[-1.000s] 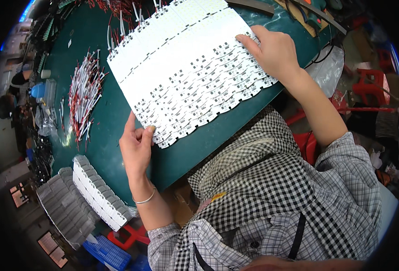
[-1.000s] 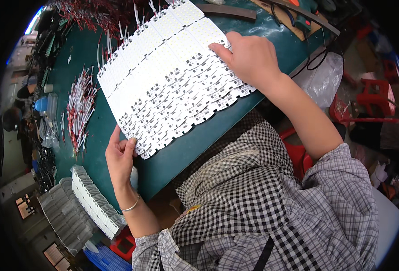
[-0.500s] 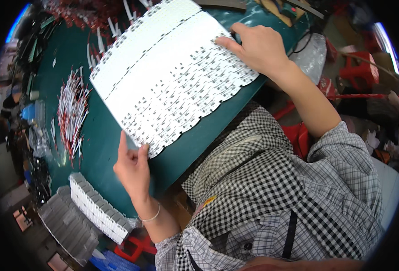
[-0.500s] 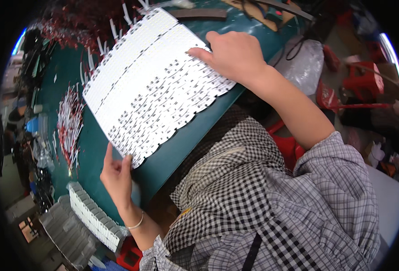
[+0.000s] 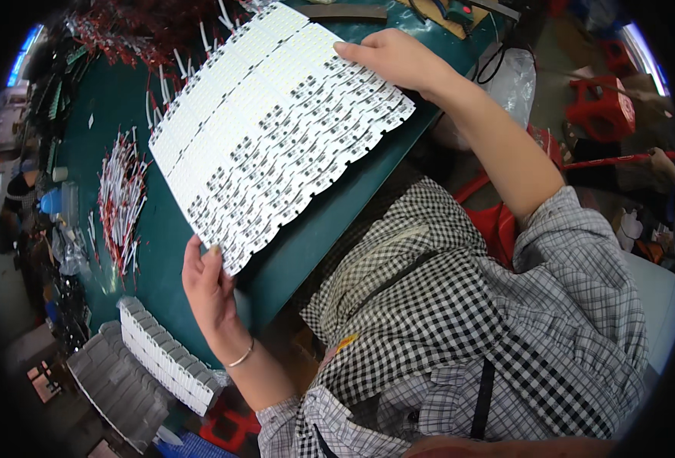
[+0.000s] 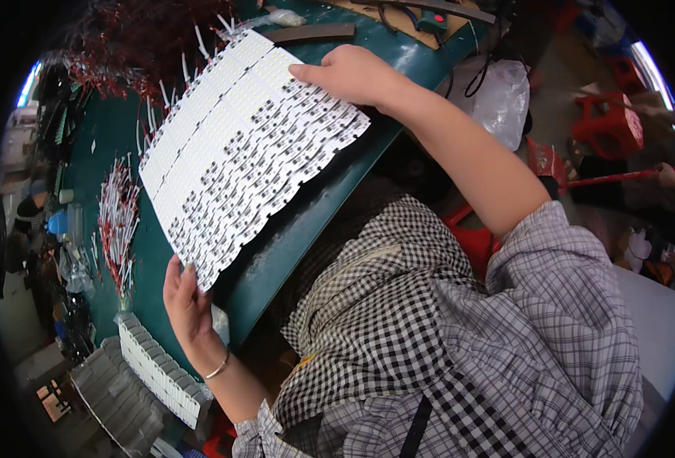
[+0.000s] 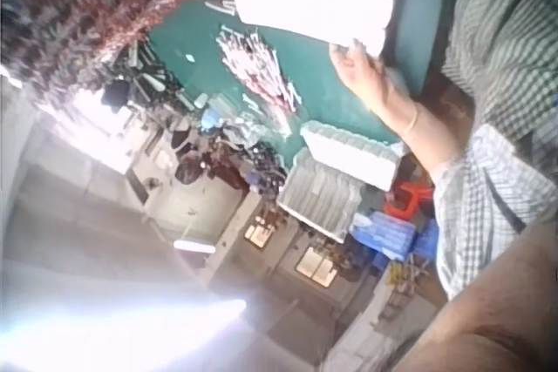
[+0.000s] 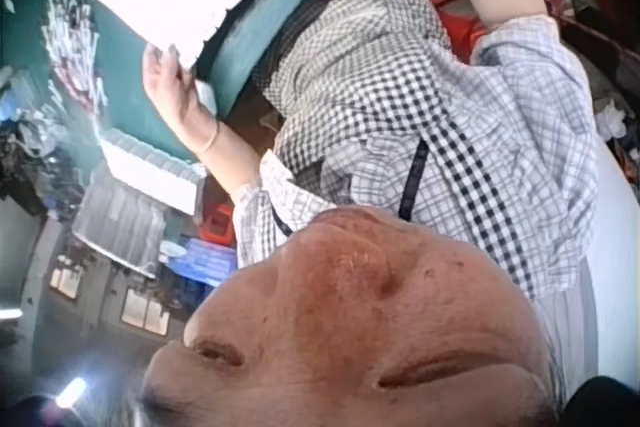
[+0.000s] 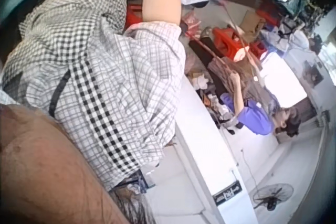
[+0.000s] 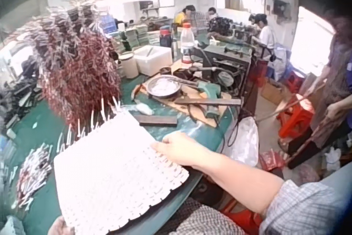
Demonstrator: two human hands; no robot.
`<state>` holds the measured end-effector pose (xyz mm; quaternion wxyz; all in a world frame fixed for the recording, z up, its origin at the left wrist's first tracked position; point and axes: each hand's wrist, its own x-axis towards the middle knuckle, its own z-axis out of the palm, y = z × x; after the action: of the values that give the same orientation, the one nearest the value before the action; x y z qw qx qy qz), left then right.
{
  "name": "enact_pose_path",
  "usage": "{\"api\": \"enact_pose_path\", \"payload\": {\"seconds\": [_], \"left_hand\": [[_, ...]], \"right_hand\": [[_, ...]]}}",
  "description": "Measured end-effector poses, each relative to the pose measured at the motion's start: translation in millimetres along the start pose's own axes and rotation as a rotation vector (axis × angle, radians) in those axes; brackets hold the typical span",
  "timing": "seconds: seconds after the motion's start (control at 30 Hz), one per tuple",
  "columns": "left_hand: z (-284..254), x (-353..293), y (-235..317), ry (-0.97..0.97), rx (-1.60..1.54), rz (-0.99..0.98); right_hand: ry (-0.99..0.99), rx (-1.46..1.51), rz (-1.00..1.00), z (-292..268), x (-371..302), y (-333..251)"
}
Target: The person solders wires onto an LED board panel using a soldering gun, turns the panel over by hand, and solders additional wires onto the board.
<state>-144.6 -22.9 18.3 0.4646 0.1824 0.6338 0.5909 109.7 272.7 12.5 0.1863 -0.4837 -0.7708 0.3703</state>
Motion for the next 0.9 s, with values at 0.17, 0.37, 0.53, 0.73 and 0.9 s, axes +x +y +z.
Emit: {"api": "enact_pose_path", "payload": {"seconds": [0.17,0.37,0.53,0.73,0.9], "left_hand": [[-11,-1,-7,0.025,0.068,0.155],[-13,20,14,0.059,0.247,0.278],[-29,50,6,-0.009,0.363,0.234],[-11,47,9,0.003,0.621,0.164],[-6,49,8,0.124,0.729,0.191]], "right_hand": [[0.138,-0.075,-0.076,7,-2,-8],[0.358,0.049,-0.291,25,10,-3],[0.408,-0.139,-0.341,38,21,-2],[0.39,-0.367,-0.339,34,13,6],[0.409,-0.532,-0.395,35,9,6]]}}
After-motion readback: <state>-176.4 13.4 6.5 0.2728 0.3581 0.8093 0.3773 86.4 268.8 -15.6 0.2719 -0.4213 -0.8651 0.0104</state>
